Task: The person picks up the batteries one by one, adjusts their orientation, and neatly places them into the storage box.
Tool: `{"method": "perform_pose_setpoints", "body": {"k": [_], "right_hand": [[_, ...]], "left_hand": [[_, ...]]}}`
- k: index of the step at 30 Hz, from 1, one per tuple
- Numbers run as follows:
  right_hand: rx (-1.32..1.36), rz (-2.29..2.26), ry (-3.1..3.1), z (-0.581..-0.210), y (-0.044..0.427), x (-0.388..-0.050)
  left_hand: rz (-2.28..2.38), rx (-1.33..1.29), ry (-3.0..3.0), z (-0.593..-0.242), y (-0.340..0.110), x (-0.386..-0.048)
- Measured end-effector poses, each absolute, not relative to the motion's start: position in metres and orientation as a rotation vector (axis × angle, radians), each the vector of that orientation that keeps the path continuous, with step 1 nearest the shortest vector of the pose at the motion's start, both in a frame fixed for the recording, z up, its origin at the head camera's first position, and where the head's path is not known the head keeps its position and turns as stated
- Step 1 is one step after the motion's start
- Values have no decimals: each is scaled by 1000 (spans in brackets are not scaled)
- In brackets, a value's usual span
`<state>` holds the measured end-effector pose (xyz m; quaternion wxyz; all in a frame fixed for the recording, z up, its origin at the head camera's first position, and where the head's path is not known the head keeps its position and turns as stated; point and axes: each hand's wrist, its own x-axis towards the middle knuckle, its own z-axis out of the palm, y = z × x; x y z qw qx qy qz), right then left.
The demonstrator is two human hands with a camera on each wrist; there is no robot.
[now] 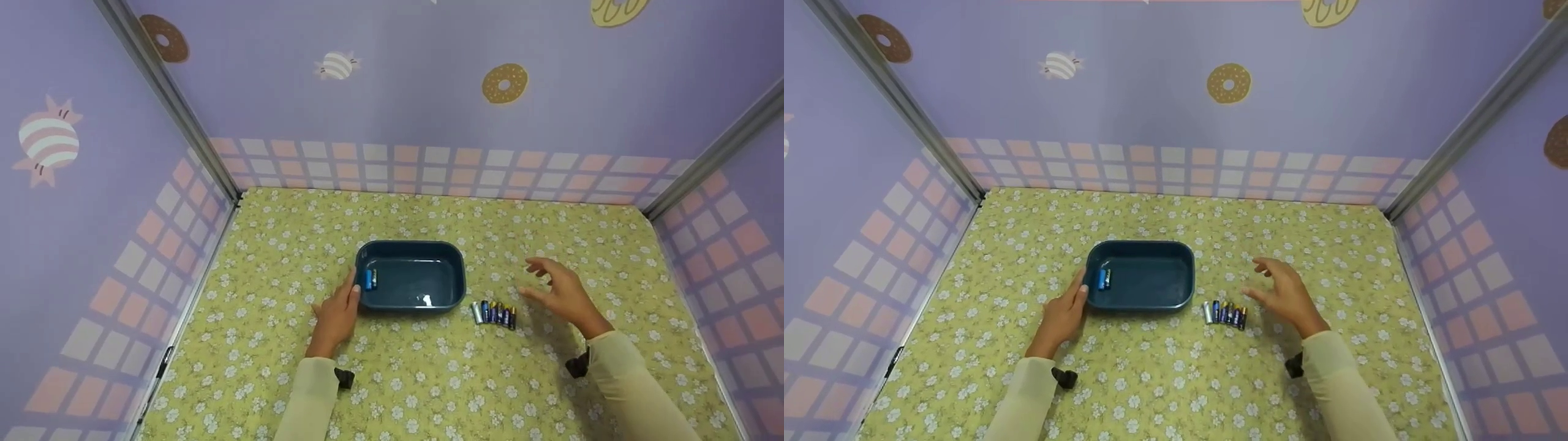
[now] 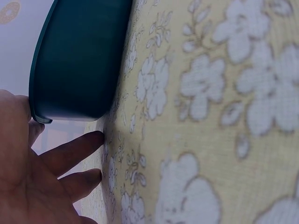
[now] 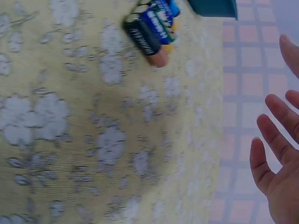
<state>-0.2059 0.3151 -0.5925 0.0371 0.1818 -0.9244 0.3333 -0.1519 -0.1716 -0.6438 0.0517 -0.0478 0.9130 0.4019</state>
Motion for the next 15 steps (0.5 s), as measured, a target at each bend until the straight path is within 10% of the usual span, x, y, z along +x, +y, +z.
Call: {"method": "perform_pose_setpoints", "body": {"k": [15], "right_hand": [[588,1052,-2981,-632,317,-188]], "left_hand": [[1205,-160,2782,-641,-169,-151]]}}
